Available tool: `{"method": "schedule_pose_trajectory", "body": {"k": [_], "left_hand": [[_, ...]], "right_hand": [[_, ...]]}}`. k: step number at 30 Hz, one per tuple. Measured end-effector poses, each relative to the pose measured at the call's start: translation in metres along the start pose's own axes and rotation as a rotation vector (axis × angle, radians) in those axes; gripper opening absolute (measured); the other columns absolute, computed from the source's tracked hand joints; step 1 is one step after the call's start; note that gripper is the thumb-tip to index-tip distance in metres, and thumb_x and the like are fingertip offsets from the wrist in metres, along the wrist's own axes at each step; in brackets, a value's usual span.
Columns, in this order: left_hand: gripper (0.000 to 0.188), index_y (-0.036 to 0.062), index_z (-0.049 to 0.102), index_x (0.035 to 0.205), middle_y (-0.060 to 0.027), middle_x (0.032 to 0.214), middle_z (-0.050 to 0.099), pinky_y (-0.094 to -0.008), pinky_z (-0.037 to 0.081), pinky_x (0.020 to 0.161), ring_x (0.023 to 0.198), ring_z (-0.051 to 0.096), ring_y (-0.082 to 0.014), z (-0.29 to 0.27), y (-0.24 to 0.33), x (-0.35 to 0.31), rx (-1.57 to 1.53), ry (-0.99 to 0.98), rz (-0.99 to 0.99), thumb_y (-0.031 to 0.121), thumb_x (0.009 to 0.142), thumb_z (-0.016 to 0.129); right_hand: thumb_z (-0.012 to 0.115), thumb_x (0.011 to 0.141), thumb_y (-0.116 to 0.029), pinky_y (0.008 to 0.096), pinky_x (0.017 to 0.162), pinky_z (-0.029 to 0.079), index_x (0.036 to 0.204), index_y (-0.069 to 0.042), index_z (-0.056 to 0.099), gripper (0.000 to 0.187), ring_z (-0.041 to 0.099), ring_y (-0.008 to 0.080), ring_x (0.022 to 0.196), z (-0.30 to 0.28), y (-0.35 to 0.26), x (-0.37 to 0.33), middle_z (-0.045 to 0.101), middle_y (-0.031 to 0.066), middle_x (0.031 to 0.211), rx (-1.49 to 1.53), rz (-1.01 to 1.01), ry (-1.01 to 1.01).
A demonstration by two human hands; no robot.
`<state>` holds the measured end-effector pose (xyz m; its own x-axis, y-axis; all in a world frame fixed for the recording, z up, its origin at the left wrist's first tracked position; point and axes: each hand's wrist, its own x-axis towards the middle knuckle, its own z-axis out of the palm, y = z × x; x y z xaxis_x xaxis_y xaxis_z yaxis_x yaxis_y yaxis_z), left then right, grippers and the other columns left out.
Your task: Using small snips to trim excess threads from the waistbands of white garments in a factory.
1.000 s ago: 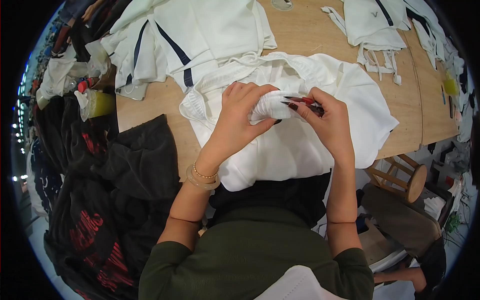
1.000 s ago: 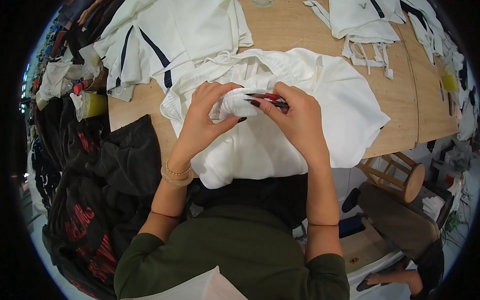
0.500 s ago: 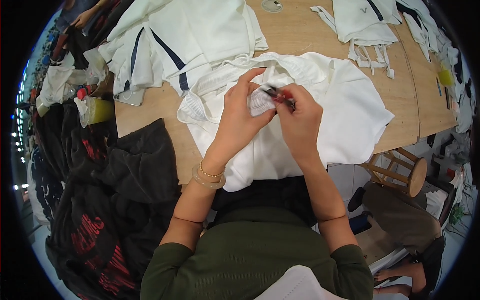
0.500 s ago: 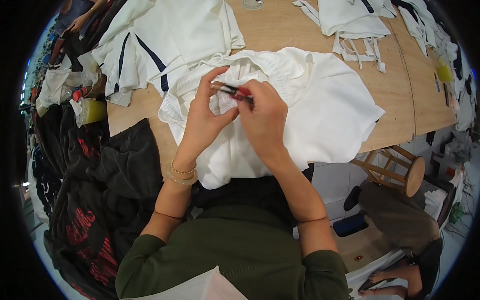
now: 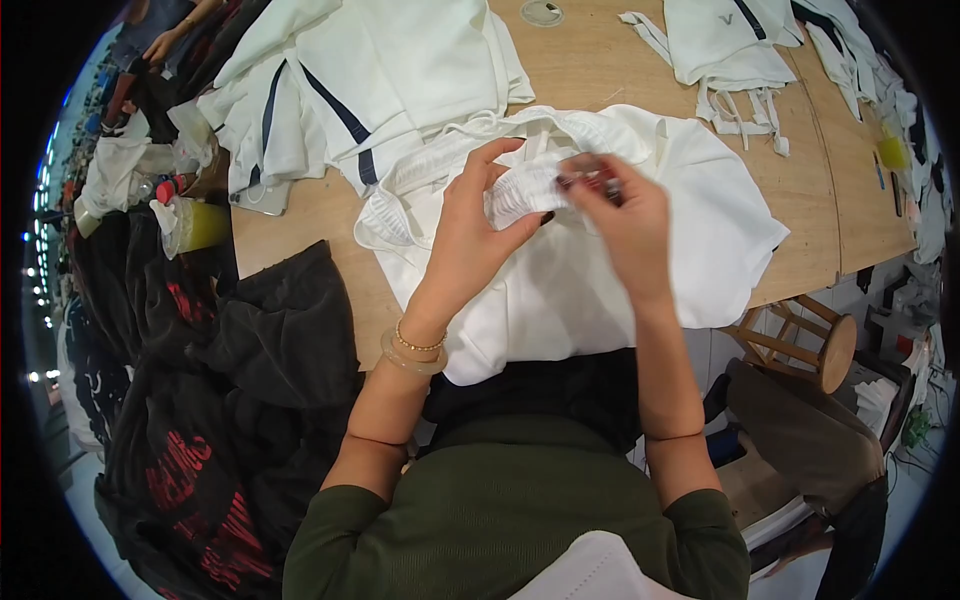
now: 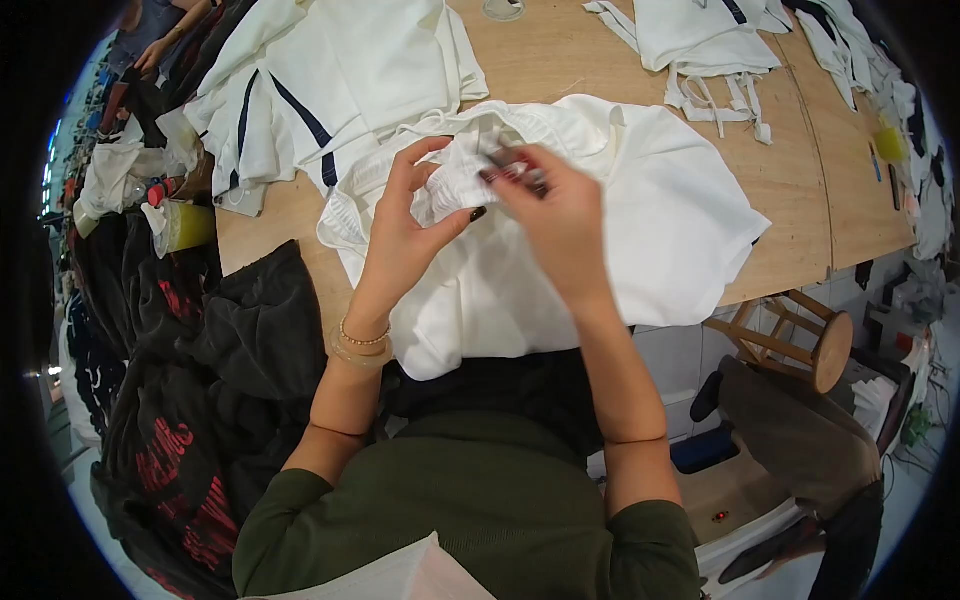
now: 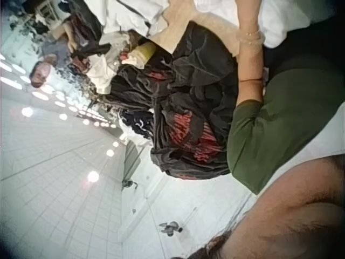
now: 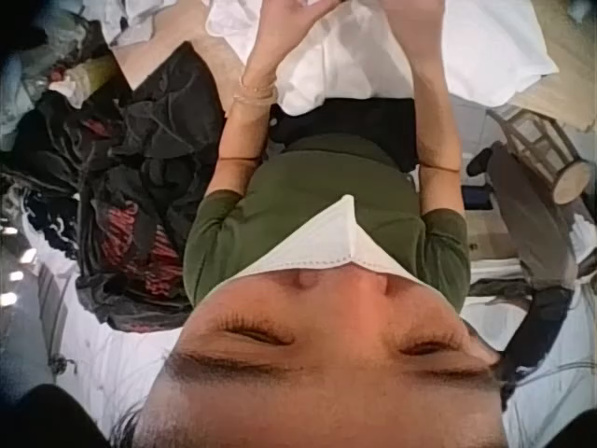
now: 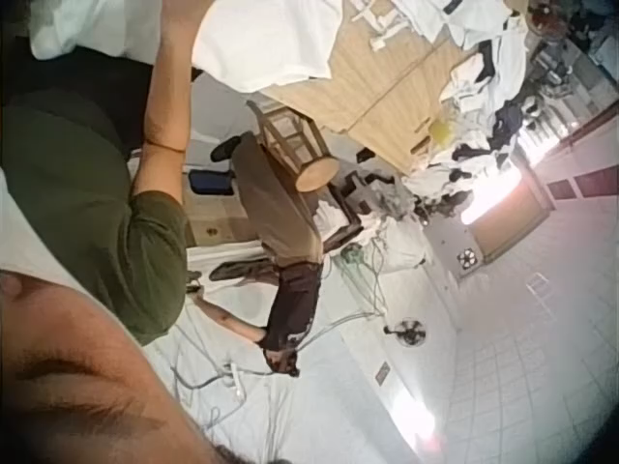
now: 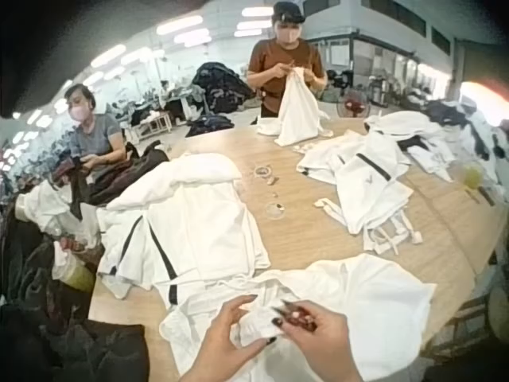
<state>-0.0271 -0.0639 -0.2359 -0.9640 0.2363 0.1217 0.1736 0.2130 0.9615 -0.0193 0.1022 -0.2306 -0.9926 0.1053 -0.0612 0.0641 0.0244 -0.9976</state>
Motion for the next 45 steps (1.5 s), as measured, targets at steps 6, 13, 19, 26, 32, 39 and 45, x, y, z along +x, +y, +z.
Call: {"method": "schedule_pose_trajectory", "body": {"k": [6,13,19,26,32,39,45], "left_hand": [[0.062,0.0099,0.047,0.127,-0.0095,0.123,0.054,-0.0397,0.041,0.098,0.109,0.050,-0.0293,0.005,-0.011,-0.003,0.099,0.025,-0.040,0.004,0.070,0.072],[0.060,0.0116,0.049,0.125,-0.0073,0.121,0.055,-0.0395,0.038,0.100,0.110,0.050,-0.0289,0.002,-0.014,-0.001,0.110,0.015,-0.028,0.008,0.071,0.075],[0.045,0.0130,0.061,0.111,-0.0057,0.114,0.056,-0.0382,0.037,0.095,0.105,0.051,-0.0262,0.002,-0.010,0.004,0.186,0.062,0.110,0.014,0.069,0.078],[0.015,0.0064,0.068,0.087,-0.0049,0.099,0.058,-0.0331,0.045,0.072,0.086,0.056,-0.0224,0.015,-0.004,0.010,0.355,0.236,0.225,0.004,0.073,0.072],[0.006,0.0014,0.061,0.084,-0.0085,0.079,0.059,-0.0316,0.048,0.059,0.067,0.058,-0.0236,0.010,-0.016,0.016,0.303,0.277,0.281,-0.003,0.080,0.064],[0.006,0.0026,0.060,0.087,-0.0075,0.078,0.060,-0.0313,0.048,0.059,0.068,0.060,-0.0236,0.011,-0.017,0.020,0.347,0.279,0.272,-0.002,0.083,0.061],[0.005,0.0041,0.060,0.086,-0.0055,0.077,0.060,-0.0311,0.047,0.057,0.066,0.059,-0.0224,0.012,-0.018,0.023,0.370,0.287,0.281,0.001,0.083,0.062]], "right_hand": [[0.067,0.081,-0.003,0.0257,0.056,0.042,0.087,0.003,0.061,0.011,0.050,0.0081,0.062,0.023,0.019,-0.005,0.058,0.0000,0.071,-0.142,-0.103,0.118],[0.065,0.085,-0.011,0.0201,0.053,0.030,0.094,0.001,0.063,0.015,0.039,0.0035,0.057,-0.006,0.009,0.002,0.057,-0.0028,0.071,0.372,0.309,-0.118],[0.067,0.085,-0.012,0.0197,0.055,0.031,0.095,0.001,0.064,0.017,0.041,0.0032,0.059,-0.003,0.001,0.006,0.059,-0.0021,0.073,0.360,0.239,-0.078],[0.061,0.089,-0.008,0.0194,0.067,0.043,0.097,0.002,0.064,0.013,0.054,0.0035,0.074,0.006,-0.012,0.012,0.063,0.0017,0.087,0.232,0.071,-0.112],[0.061,0.090,-0.013,0.0270,0.076,0.043,0.105,-0.002,0.063,0.019,0.050,0.0179,0.084,-0.023,-0.005,0.020,0.059,0.0048,0.089,-0.446,-0.324,-0.027],[0.072,0.074,-0.009,0.0319,0.076,0.042,0.093,-0.006,0.066,0.020,0.044,0.0214,0.085,-0.027,0.001,0.012,0.056,0.0027,0.083,-0.566,-0.369,0.005],[0.074,0.071,-0.010,0.0323,0.075,0.041,0.089,-0.008,0.067,0.018,0.044,0.0226,0.084,-0.021,0.006,0.016,0.056,0.0008,0.082,-0.645,-0.433,0.026]]}}
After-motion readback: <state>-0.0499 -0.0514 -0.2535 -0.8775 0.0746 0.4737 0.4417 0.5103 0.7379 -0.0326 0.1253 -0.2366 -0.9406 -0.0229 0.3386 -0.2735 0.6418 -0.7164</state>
